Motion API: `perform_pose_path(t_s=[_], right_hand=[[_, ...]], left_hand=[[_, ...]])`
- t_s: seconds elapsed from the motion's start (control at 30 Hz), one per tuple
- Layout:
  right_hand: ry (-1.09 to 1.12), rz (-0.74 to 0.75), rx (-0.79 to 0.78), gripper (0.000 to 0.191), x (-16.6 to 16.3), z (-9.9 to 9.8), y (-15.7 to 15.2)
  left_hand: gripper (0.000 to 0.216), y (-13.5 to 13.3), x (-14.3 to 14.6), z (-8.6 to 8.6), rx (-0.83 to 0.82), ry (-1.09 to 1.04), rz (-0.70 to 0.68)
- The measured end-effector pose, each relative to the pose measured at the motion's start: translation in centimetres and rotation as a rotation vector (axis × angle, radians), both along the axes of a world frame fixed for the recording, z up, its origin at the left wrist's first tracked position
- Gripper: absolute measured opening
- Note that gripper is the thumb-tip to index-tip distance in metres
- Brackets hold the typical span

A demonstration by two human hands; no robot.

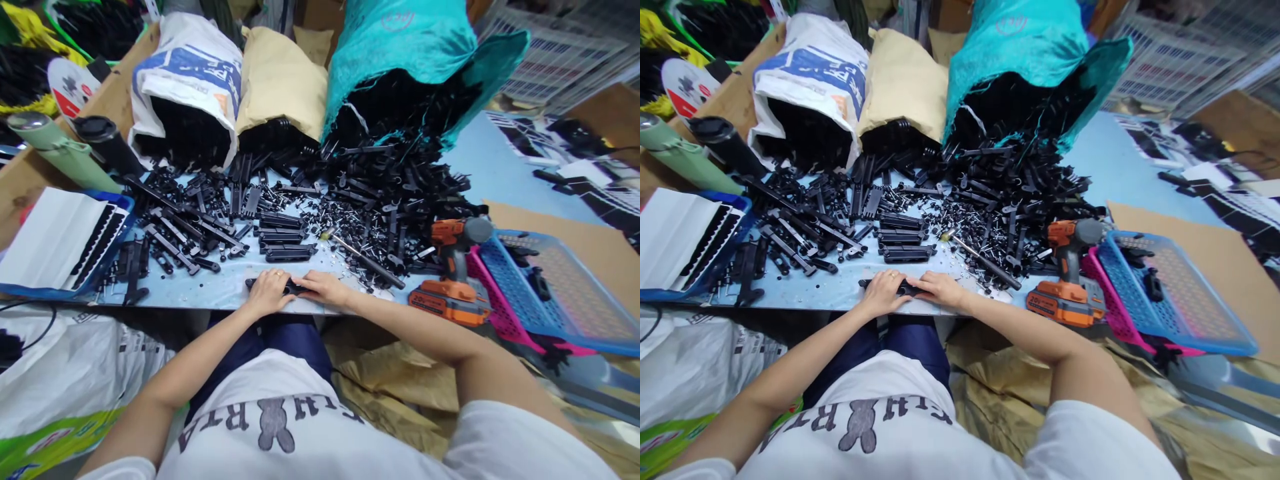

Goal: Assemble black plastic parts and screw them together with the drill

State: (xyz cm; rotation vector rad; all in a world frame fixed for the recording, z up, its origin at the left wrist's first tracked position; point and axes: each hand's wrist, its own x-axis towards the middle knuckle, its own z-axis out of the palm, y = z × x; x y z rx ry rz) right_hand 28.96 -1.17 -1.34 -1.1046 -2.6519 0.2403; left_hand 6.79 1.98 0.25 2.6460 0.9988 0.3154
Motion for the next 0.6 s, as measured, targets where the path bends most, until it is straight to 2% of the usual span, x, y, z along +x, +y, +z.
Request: perform_pose_path(t_s=[0.1, 0.2, 0.3, 0.4, 0.5, 0.6], right_hand=[[-0.012, 0.008, -0.005, 0.044, 0.1, 0.7, 0.0], [0.037, -0.080, 0.075, 0.046, -1.4, 1.8, 0.0], [0.162, -0.106, 0.150, 0.042, -5.2, 2.7, 0.5], [0.180, 0.039, 0.077, 0.041, -9.5, 2.8, 1.5], [0.213, 0.063, -0.043, 0.042, -11.6, 2.5, 2.4], [0.270, 0.001, -0.126, 0.040, -11.9, 2.0, 2.6]], left_hand=[[0.046, -0.1, -0.3, 0.2, 0.017, -0.043, -0.007], [0.040, -1.5, -1.3, 0.4, 0.079, -0.152, 0.052], [0.030, -3.9, -2.5, 0.2, 0.094, -0.111, 0.305], [0.035, -5.5, -2.8, 0.0, -0.029, 0.091, 0.568], [0.040, -5.5, -2.5, 0.0, -0.163, 0.208, 0.700], [0.043, -4.8, -2.6, 0.0, -0.221, 0.207, 0.735]])
